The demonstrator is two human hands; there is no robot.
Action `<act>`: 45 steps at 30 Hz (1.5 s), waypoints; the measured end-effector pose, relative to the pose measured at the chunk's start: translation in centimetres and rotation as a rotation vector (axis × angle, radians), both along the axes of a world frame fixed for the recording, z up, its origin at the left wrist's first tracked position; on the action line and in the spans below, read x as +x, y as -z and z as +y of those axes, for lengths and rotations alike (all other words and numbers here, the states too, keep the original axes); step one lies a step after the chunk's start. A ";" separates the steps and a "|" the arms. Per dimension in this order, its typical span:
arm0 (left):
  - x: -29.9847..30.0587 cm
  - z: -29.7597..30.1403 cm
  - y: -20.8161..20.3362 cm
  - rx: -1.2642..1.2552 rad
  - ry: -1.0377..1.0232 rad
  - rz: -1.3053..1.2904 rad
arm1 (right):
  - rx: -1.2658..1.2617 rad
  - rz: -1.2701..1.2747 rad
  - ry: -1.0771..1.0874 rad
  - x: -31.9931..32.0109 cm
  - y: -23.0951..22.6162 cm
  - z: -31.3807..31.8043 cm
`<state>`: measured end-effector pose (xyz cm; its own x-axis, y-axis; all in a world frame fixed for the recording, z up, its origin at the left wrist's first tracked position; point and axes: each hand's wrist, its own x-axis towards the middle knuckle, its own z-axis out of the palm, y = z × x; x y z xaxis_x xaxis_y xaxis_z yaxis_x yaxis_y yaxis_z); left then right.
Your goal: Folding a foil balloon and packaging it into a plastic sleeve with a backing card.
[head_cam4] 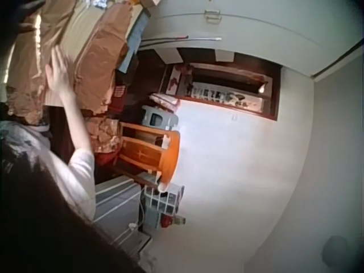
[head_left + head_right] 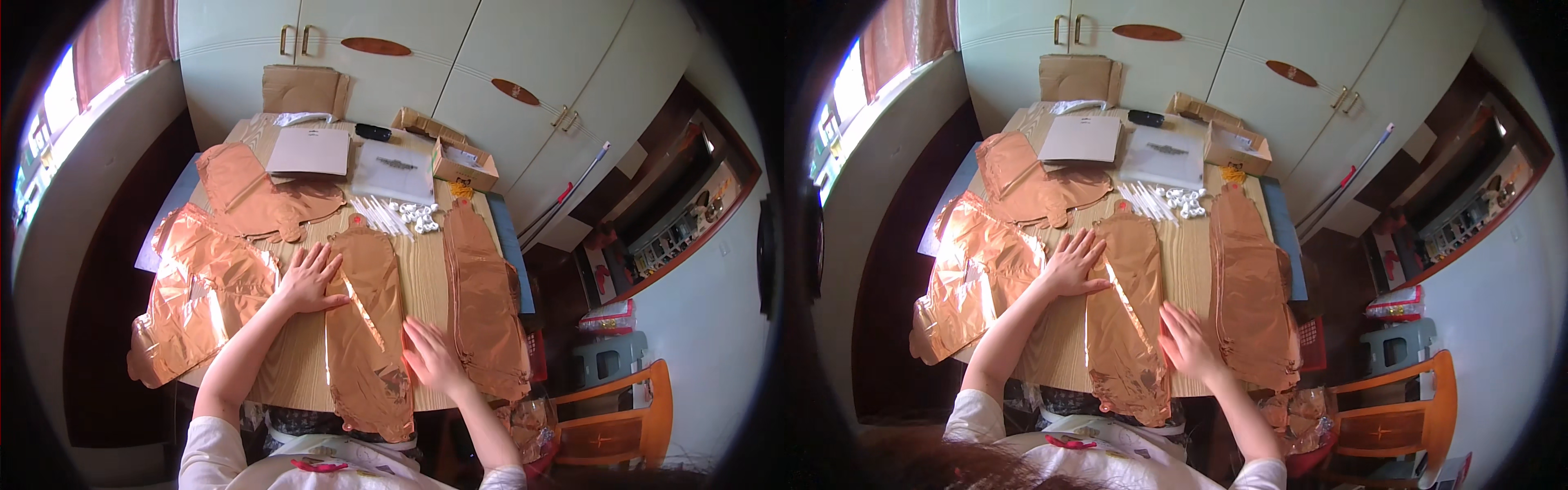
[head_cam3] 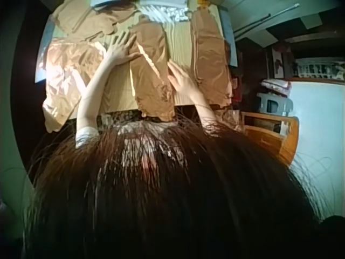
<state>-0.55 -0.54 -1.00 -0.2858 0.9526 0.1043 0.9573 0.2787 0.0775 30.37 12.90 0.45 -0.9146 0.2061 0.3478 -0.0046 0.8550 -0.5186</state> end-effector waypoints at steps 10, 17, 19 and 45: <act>0.2 -0.3 -0.5 0.019 0.016 -0.019 | 0.309 -0.253 -0.030 -7.6 2.5 2.7; 0.3 -1.3 -0.4 0.002 0.009 -0.016 | 0.322 -0.241 -0.028 -7.4 2.5 1.6; 0.5 -1.3 -0.8 -0.031 -0.001 0.018 | 0.336 -0.232 -0.018 -7.4 2.5 1.6; 8.1 -3.1 -0.9 0.067 0.475 -0.029 | 0.299 -0.270 -0.005 -7.5 2.2 1.7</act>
